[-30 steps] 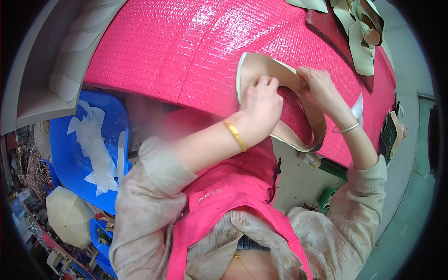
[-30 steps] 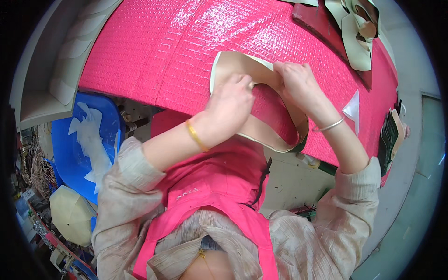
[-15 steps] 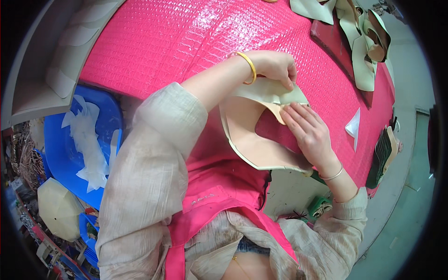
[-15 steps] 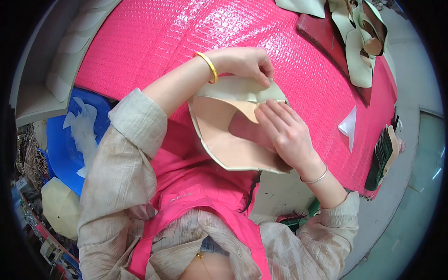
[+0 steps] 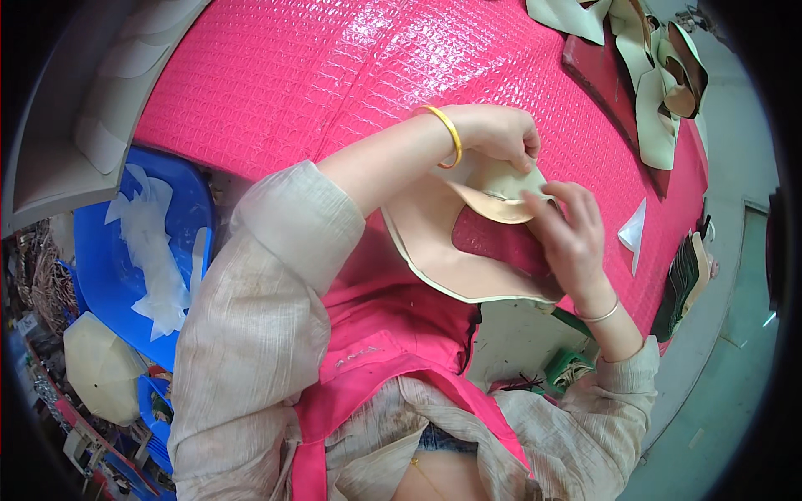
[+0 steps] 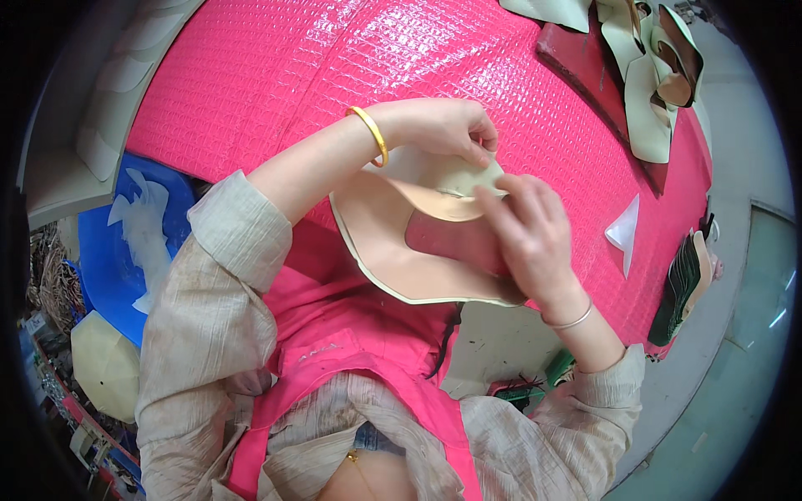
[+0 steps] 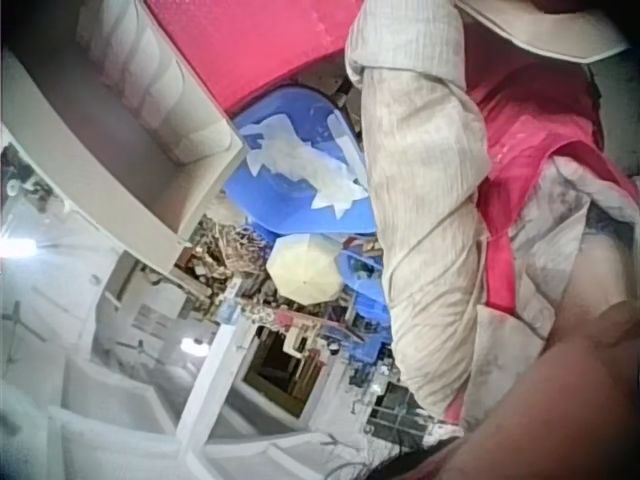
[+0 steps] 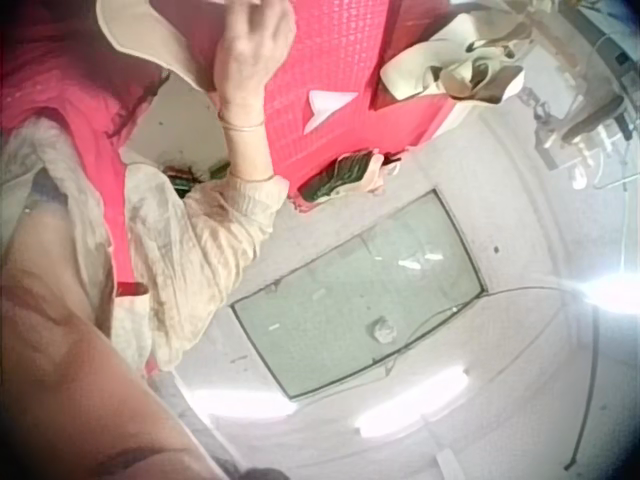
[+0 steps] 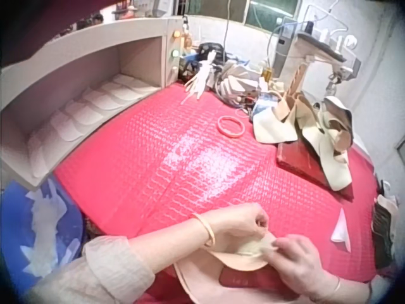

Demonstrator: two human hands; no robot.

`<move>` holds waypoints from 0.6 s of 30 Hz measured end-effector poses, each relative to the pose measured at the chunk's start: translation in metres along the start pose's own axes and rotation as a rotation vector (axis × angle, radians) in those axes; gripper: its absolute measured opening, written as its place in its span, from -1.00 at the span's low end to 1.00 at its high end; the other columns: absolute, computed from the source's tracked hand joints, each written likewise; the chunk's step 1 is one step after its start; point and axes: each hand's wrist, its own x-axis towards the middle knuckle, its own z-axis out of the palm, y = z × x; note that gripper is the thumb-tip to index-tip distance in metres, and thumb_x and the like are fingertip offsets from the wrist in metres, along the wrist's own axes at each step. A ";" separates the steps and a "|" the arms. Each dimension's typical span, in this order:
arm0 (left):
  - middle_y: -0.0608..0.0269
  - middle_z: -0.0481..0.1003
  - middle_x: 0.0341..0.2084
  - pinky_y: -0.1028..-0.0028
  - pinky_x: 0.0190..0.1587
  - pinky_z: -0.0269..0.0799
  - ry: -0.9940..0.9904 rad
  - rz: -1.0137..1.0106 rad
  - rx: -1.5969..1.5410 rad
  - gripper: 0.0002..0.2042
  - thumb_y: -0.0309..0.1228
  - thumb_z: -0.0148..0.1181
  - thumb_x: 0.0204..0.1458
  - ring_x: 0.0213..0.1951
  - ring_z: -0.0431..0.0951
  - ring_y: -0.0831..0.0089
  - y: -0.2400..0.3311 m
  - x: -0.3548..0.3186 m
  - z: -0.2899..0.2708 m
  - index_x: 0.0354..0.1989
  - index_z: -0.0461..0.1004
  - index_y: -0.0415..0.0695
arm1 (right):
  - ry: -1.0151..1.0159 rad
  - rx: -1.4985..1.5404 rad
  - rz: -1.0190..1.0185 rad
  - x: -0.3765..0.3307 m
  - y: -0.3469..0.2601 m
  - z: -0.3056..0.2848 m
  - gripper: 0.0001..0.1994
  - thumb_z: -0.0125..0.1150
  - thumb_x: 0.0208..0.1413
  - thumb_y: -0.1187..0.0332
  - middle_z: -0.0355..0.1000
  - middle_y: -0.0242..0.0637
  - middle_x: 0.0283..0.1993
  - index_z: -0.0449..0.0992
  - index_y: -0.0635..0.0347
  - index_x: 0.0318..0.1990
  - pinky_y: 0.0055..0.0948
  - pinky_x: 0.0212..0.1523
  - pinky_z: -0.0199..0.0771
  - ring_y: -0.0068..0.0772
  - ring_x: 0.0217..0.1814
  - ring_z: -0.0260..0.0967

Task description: The recorder is assembling and inspecting white and green leather shoe upper components at a manufacturing station.

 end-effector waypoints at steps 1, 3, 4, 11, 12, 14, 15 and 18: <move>0.21 0.47 -0.56 0.48 -0.34 0.36 -0.025 -0.040 -0.006 -0.76 -0.32 0.13 -0.22 -0.43 0.46 0.47 0.003 -0.003 -0.001 -0.43 0.47 -0.24 | 0.013 0.055 0.050 -0.001 0.004 -0.003 -0.72 0.11 -0.37 0.53 0.30 -0.27 -0.42 0.45 0.22 -0.35 -0.42 -0.37 0.36 -0.31 -0.37 0.32; 0.21 0.48 -0.53 0.48 -0.33 0.36 -0.079 -0.036 -0.078 -0.75 -0.33 0.13 -0.22 -0.42 0.46 0.46 0.004 -0.003 -0.002 -0.40 0.48 -0.25 | 0.037 0.072 0.048 -0.006 0.008 0.000 -0.74 0.12 -0.38 0.54 0.30 -0.28 -0.44 0.45 0.22 -0.37 -0.42 -0.40 0.35 -0.31 -0.40 0.32; 0.21 0.49 -0.51 0.48 -0.33 0.36 -0.133 -0.032 -0.149 -0.74 -0.33 0.13 -0.23 -0.41 0.47 0.46 0.005 -0.003 -0.002 -0.37 0.49 -0.25 | 0.061 0.090 0.047 -0.008 0.009 0.001 -0.75 0.13 -0.39 0.56 0.30 -0.28 -0.45 0.45 0.23 -0.40 -0.43 -0.43 0.35 -0.32 -0.42 0.32; 0.19 0.52 -0.49 0.47 -0.37 0.37 -0.176 0.016 -0.027 -0.67 -0.32 0.19 -0.26 -0.45 0.48 0.46 0.014 -0.006 0.000 -0.29 0.51 -0.24 | 0.073 0.043 0.089 -0.009 0.011 0.005 -0.81 0.14 -0.34 0.57 0.26 -0.33 -0.53 0.46 0.21 -0.44 -0.46 -0.52 0.30 -0.36 -0.51 0.30; 0.18 0.52 -0.51 0.47 -0.39 0.37 -0.140 -0.008 -0.046 -0.68 -0.32 0.20 -0.27 -0.47 0.48 0.46 0.014 -0.008 0.002 -0.32 0.51 -0.24 | 0.073 0.044 0.090 -0.009 0.011 0.005 -0.81 0.14 -0.34 0.57 0.26 -0.33 -0.53 0.46 0.21 -0.44 -0.46 -0.52 0.30 -0.36 -0.51 0.30; 0.18 0.52 -0.54 0.47 -0.41 0.37 -0.104 -0.032 -0.066 -0.69 -0.32 0.21 -0.28 -0.49 0.49 0.45 0.014 -0.010 0.004 -0.34 0.52 -0.25 | 0.096 0.054 0.078 -0.009 0.013 0.004 -0.81 0.16 -0.35 0.56 0.26 -0.35 -0.54 0.46 0.21 -0.45 -0.46 -0.50 0.31 -0.38 -0.51 0.30; 0.16 0.51 -0.56 0.46 -0.42 0.37 -0.065 0.018 -0.030 -0.69 -0.33 0.20 -0.28 -0.50 0.49 0.45 0.013 -0.009 0.005 -0.35 0.51 -0.26 | 0.094 0.055 0.080 -0.009 0.013 0.004 -0.81 0.16 -0.35 0.56 0.26 -0.35 -0.54 0.46 0.21 -0.45 -0.46 -0.50 0.31 -0.38 -0.51 0.30; 0.12 0.50 -0.59 0.46 -0.44 0.37 -0.010 0.070 0.014 -0.70 -0.33 0.19 -0.29 -0.52 0.49 0.43 0.015 -0.012 0.008 -0.36 0.51 -0.26 | 0.094 0.010 0.042 -0.007 0.015 0.004 -0.82 0.17 -0.36 0.53 0.27 -0.36 -0.53 0.46 0.20 -0.45 -0.43 -0.42 0.36 -0.40 -0.50 0.30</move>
